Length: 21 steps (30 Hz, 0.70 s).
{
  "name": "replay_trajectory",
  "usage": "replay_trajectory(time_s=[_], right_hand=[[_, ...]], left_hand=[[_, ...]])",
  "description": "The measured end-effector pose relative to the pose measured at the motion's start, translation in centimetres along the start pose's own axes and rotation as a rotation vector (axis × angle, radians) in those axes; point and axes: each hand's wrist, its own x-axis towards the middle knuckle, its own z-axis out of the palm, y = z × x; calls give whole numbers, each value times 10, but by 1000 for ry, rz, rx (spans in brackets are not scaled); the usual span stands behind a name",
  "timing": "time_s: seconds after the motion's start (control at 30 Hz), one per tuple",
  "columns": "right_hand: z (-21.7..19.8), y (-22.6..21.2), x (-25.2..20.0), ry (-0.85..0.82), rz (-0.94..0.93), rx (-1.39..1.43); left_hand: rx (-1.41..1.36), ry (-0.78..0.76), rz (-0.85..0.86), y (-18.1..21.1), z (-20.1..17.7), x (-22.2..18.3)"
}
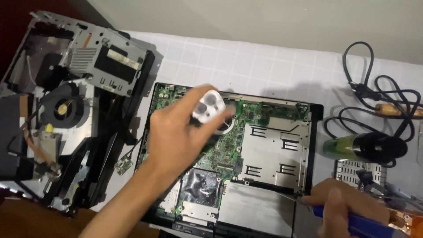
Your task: Reassembling internal computer components by connecting ribbon cables and small electronic parts to the motherboard.
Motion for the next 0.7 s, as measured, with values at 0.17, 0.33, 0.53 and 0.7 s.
replay_trajectory(time_s=[0.17, 0.33, 0.53, 0.7], right_hand=[[-7, -3, 5, -59, 33, -176], [-9, -6, 10, -51, -47, -214], [-7, 0, 6, -65, -151, -93], [4, 7, 4, 50, -316, -2]], left_hand=[[-73, -58, -69, 9, 7, -10], [-121, -92, 164, 12, 3, -25], [-195, -142, 51, -8, -14, -50], [-81, -195, 326, -1, -1, -51]])
